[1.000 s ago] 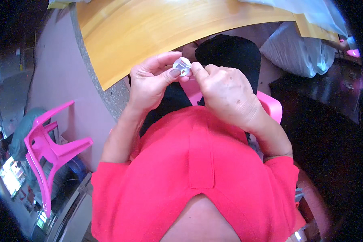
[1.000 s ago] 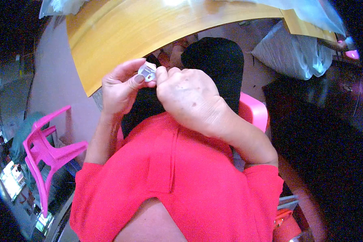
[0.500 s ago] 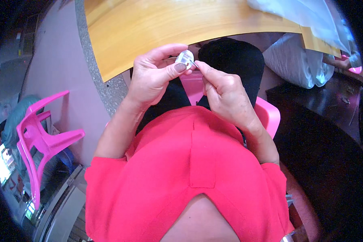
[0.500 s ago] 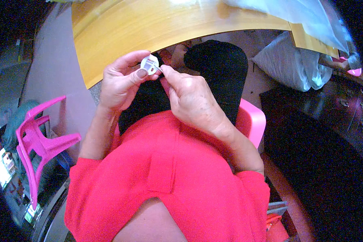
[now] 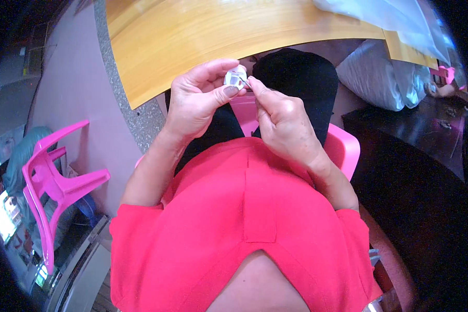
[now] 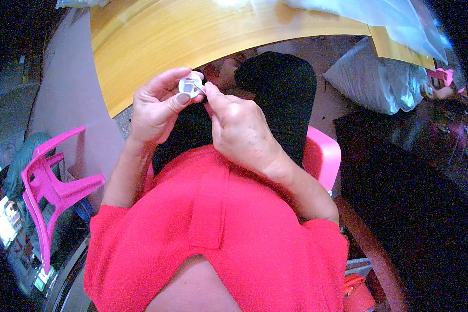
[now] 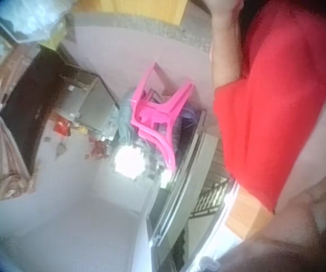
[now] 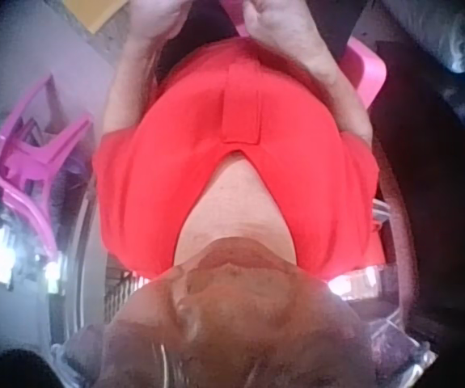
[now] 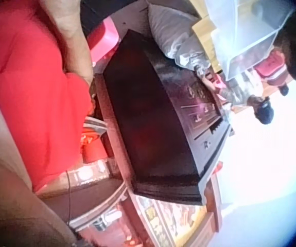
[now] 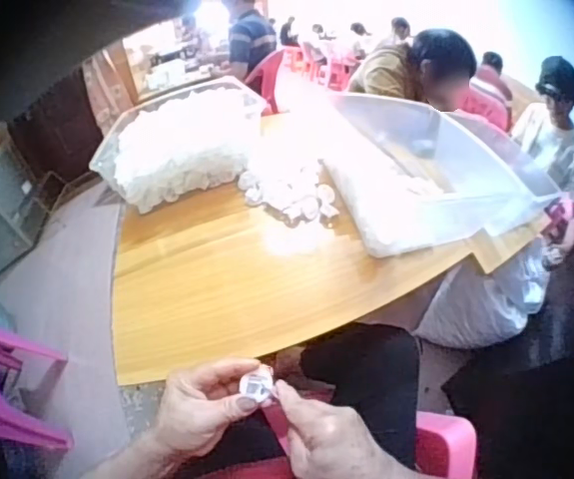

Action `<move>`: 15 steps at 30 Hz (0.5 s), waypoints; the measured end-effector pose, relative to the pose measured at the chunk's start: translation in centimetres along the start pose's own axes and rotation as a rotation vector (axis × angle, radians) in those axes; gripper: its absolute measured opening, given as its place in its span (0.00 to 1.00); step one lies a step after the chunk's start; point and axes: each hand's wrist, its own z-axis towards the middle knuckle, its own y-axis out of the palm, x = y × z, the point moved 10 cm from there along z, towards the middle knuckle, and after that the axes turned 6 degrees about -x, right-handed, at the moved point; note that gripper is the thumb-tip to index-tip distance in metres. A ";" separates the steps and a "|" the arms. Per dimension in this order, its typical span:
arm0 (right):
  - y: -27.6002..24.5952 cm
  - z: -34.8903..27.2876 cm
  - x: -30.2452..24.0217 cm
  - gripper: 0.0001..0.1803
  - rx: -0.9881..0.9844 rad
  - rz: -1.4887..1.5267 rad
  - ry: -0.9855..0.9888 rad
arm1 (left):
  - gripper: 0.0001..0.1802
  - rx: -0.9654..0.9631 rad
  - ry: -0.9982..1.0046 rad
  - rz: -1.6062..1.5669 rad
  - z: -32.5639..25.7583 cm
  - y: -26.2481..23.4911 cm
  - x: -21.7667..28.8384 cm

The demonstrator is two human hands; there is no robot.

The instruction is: The person picks up a white plastic component from the table and uses a metal tool to scrape its edges and inner surfaces. They rotate the part while applying the tool before placing it back onto the table.

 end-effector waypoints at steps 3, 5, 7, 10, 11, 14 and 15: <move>0.0 -0.1 -0.5 0.20 0.020 -0.068 -0.044 | 0.21 0.012 0.007 -0.004 0.0 0.0 0.2; 0.2 -0.1 -0.6 0.21 0.026 -0.098 -0.058 | 0.21 0.008 0.006 -0.016 0.0 -0.1 0.2; 0.3 -0.3 -0.7 0.23 0.030 -0.128 -0.072 | 0.21 0.010 0.009 -0.032 -0.1 -0.1 0.2; 0.5 -0.4 -1.3 0.25 0.028 -0.190 -0.113 | 0.21 0.012 0.009 -0.060 -0.1 0.0 0.3; 0.7 -0.4 -1.2 0.26 0.004 -0.194 -0.066 | 0.21 0.012 0.010 -0.061 -0.2 0.0 0.3; 0.8 -0.4 -1.2 0.28 -0.020 -0.239 -0.035 | 0.20 0.017 0.001 -0.077 -0.2 -0.1 0.2; 0.9 -0.4 -1.5 0.29 -0.019 -0.280 -0.051 | 0.20 0.020 0.006 -0.070 -0.3 -0.2 0.3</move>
